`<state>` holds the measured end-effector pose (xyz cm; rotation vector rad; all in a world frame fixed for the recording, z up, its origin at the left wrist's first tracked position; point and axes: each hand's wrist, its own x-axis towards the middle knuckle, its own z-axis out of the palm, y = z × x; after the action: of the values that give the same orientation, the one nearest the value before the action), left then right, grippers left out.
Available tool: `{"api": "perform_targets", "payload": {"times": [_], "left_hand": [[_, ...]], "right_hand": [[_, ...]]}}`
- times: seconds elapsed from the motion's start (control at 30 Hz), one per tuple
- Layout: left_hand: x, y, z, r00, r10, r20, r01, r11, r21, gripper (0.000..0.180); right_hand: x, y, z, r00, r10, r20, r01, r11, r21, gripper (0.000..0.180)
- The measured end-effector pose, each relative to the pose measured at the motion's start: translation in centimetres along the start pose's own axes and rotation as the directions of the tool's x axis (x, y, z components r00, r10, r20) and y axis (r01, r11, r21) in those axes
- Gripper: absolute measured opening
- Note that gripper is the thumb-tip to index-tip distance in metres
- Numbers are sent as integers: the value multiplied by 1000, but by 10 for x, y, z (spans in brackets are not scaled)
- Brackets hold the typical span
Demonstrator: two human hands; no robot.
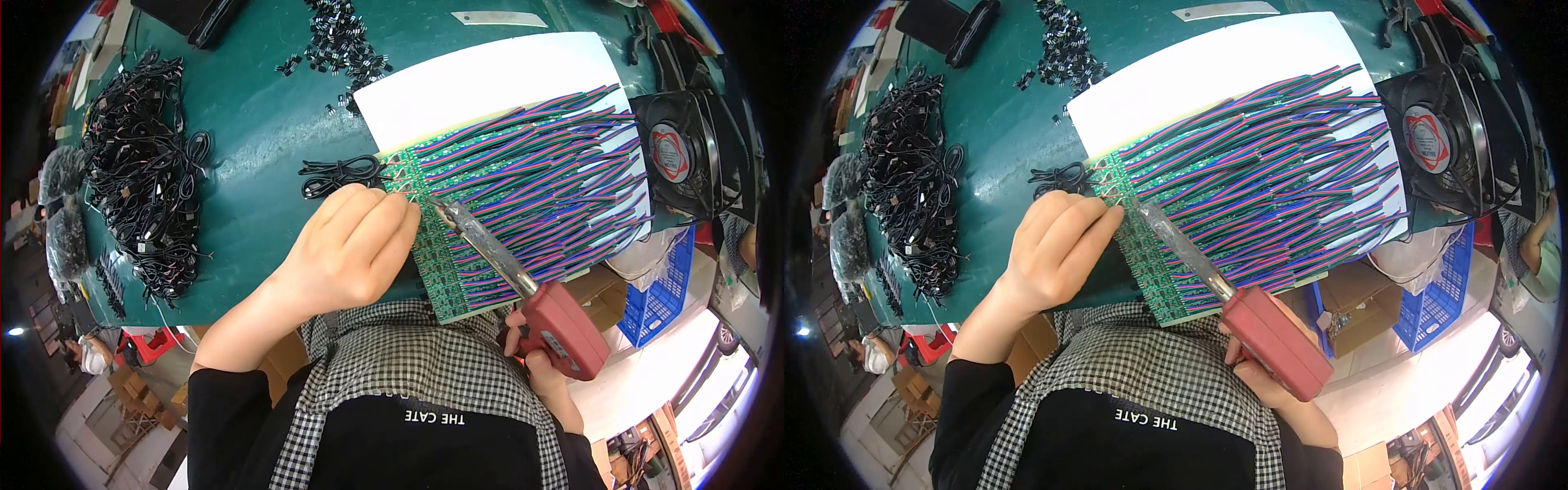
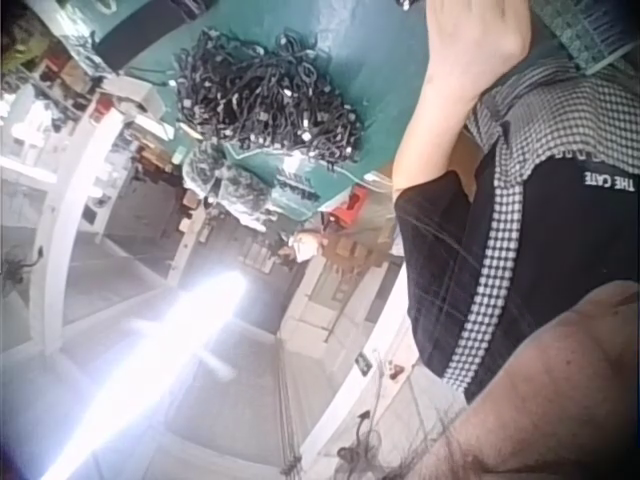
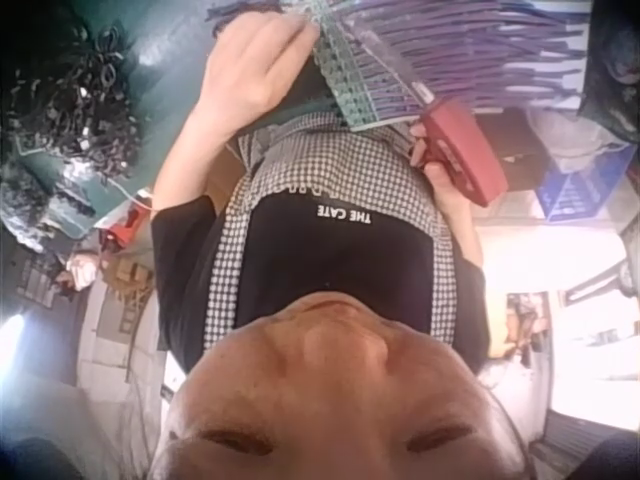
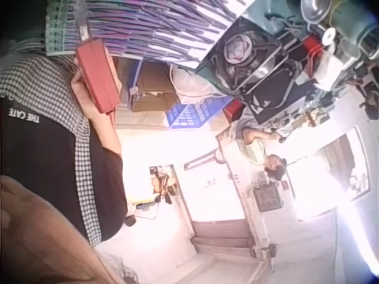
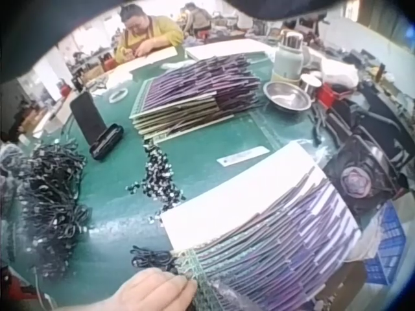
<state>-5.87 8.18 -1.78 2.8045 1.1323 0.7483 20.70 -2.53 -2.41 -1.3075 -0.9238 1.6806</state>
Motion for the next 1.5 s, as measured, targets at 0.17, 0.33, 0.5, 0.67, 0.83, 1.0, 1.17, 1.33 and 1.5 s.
{"api": "perform_targets", "payload": {"times": [0.17, 0.33, 0.5, 0.67, 0.83, 1.0, 1.17, 1.33, 1.5], "left_hand": [[1, 1, 4, 998, 52, -44, -50, 998, 44, 20], [2, 1, 3, 999, 45, -5, -45, 999, 23, 21], [3, 1, 1, 999, 32, 27, -33, 999, 21, 24], [3, 1, 1, 999, 34, 13, -34, 999, 31, 20], [3, 1, 1, 1000, 20, 20, -20, 999, 27, 21], [2, 1, 1, 999, 16, 30, -17, 1000, 26, 22], [2, 0, -1, 999, -11, 30, 11, 1000, 10, 23], [0, 1, 0, 999, -1, 38, 1, 1000, -5, 29], [0, 2, 0, 1000, 17, 21, -17, 1000, 10, 29]], "right_hand": [[-3, 6, -11, 998, 32, 48, -31, 999, -28, 66], [-10, 19, -20, 999, -33, 32, 45, 814, -579, 50], [-14, 24, -21, 993, -103, 63, 120, 850, -513, 51], [0, 3, -9, 985, -121, 121, 167, 838, -520, 62], [-2, 5, -7, 986, -140, 96, 170, 830, -531, 63], [-1, 6, -7, 987, -124, 101, 159, 836, -525, 66], [-3, 7, -9, 987, -109, 117, 153, 861, -485, 67], [-4, 3, -4, 1000, -7, 13, 8, 993, -119, 67], [-6, 18, -19, 973, -144, 182, 215, 854, -473, 66]]}}
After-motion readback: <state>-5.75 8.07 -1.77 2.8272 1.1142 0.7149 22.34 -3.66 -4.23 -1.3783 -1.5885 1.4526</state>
